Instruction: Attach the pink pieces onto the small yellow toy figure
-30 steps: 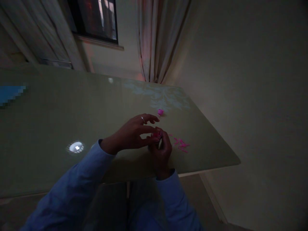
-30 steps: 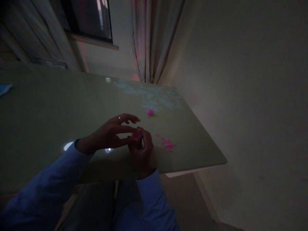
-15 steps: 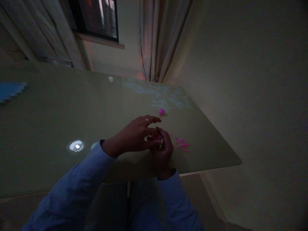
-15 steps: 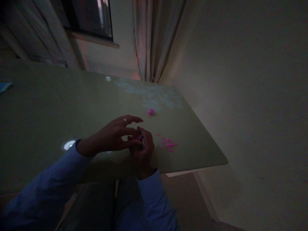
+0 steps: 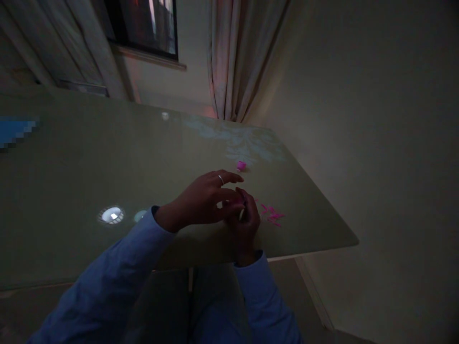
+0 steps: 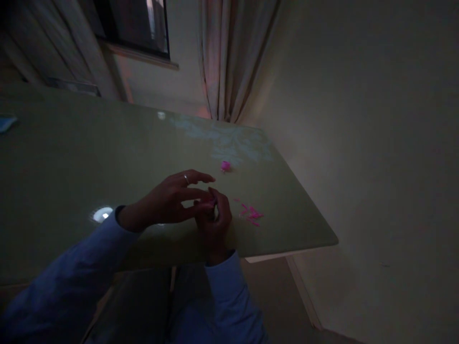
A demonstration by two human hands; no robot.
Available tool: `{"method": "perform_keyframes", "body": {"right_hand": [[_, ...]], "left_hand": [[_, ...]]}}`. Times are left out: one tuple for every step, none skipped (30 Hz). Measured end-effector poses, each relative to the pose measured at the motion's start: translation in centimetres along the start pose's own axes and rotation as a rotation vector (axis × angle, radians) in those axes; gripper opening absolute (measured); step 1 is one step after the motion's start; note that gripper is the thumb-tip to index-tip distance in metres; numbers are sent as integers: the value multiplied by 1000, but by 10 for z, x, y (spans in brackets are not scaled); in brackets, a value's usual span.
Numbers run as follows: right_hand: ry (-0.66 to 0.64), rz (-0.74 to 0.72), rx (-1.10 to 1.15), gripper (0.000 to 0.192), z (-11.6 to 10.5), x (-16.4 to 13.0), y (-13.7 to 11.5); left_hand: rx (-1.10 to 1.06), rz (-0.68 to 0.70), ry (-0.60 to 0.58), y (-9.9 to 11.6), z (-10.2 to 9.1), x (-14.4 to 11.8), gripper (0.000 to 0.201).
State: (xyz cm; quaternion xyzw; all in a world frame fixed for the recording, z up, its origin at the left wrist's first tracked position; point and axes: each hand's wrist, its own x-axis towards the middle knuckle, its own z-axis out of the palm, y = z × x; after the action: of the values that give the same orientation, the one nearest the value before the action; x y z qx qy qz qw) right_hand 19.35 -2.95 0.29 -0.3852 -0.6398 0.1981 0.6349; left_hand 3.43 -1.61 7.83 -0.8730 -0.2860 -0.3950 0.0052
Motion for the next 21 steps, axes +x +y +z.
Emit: {"method": "perform_keyframes", "body": {"right_hand": [[-4,15,15,37,0,-1,0],[-11,35,33,37,0,-1,1],[-18,61,53,37,0,-2,1],[-22,92,72,38,1,-3,2],[-20,119,87,38,1,-4,4],[-19,141,95,38,2,-5,5],[-19,154,96,39,2,-6,7],[-16,157,91,40,3,-7,8],[-14,154,86,40,3,-8,9],[-13,149,86,40,3,-8,10],[-16,141,90,40,3,-8,9],[-19,128,89,40,3,-7,8],[-20,111,78,38,3,-6,6],[-24,91,56,37,2,-5,4],[-24,69,26,36,2,-4,2],[-17,45,-5,35,2,-2,0],[-9,25,-34,34,1,-1,-2],[-2,8,-54,33,1,0,-4],[0,-8,-69,32,2,1,-5],[-1,-24,-87,32,2,2,-6],[-2,-44,-108,31,2,2,-6]], "left_hand": [[-10,5,9,0,-1,0,22],[-20,9,16,0,-2,0,22],[-33,12,26,0,-3,0,22],[-50,16,38,0,-4,1,22],[-70,20,51,0,-6,1,22],[-91,22,63,0,-7,2,22],[-109,24,73,0,-8,2,22],[-123,25,79,0,-9,3,22],[-132,26,82,0,-10,3,22],[-137,29,81,0,-10,3,22],[-137,31,73,0,-10,3,22],[-137,36,61,0,-10,3,22],[-136,40,43,0,-9,2,22],[-132,40,20,-1,-8,2,23],[-127,36,-4,-1,-7,2,24],[-119,30,-28,0,-7,1,26],[-110,24,-49,0,-6,1,27],[-98,17,-63,0,-5,1,28],[-84,11,-71,0,-5,1,30],[-72,7,-74,1,-5,1,31],[-62,3,-74,2,-4,2,32]]}}
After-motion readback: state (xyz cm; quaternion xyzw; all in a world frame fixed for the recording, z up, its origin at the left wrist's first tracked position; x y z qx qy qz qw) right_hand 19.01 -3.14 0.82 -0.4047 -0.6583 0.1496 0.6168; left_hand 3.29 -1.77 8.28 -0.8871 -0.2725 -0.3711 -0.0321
